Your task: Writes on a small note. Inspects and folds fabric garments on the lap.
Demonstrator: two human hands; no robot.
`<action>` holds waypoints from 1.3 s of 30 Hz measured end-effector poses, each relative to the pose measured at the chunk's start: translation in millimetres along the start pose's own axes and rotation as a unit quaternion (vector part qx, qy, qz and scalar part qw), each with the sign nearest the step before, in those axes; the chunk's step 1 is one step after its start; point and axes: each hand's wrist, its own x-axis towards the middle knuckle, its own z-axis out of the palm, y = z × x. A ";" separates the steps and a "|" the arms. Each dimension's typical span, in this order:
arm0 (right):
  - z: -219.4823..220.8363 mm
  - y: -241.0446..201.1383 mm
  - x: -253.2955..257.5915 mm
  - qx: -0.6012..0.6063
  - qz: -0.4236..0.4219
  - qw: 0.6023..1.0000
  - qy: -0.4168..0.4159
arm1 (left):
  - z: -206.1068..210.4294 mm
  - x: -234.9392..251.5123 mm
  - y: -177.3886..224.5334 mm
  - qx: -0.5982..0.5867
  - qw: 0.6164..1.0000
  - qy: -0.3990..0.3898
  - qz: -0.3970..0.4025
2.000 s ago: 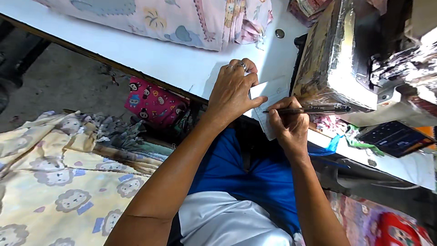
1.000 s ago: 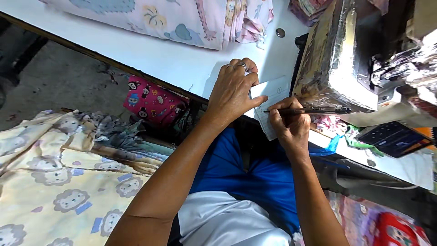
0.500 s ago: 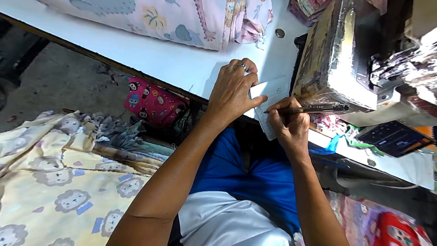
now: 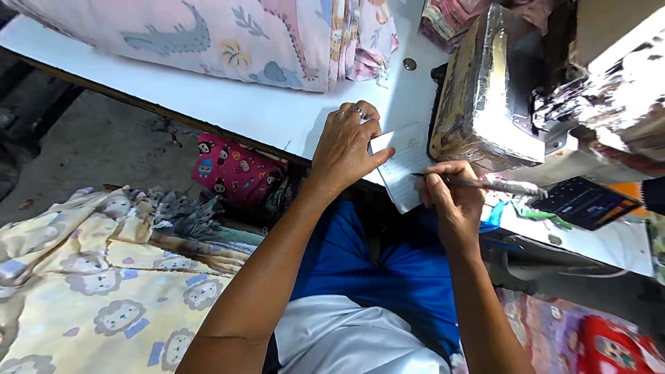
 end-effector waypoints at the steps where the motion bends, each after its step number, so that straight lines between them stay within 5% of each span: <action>1: -5.3 -2.5 -6.0 -0.008 -0.011 1.000 0.001 | 0.0 -0.2 -0.3 0.000 1.000 0.001 0.000; 12: -61.9 -15.5 -97.8 -0.144 0.004 0.989 0.009 | -2.7 -0.3 -1.5 -0.018 1.000 0.014 0.000; 20: -117.4 -27.8 -153.3 -0.184 0.143 0.968 0.092 | -2.2 0.8 -2.0 -0.021 1.000 0.010 -0.007; 25: -172.0 -32.0 -177.0 -0.420 0.102 0.894 0.115 | -6.1 -9.6 -8.1 -0.009 0.999 -0.021 0.025; 30: -227.6 -61.1 -185.2 -0.588 0.206 0.778 0.077 | -7.9 -3.9 -8.9 0.010 0.998 -0.043 0.035; 39: -221.2 -14.4 -138.5 -0.652 0.170 0.737 -0.055 | -15.0 -7.4 -1.1 -0.002 0.999 -0.043 -0.005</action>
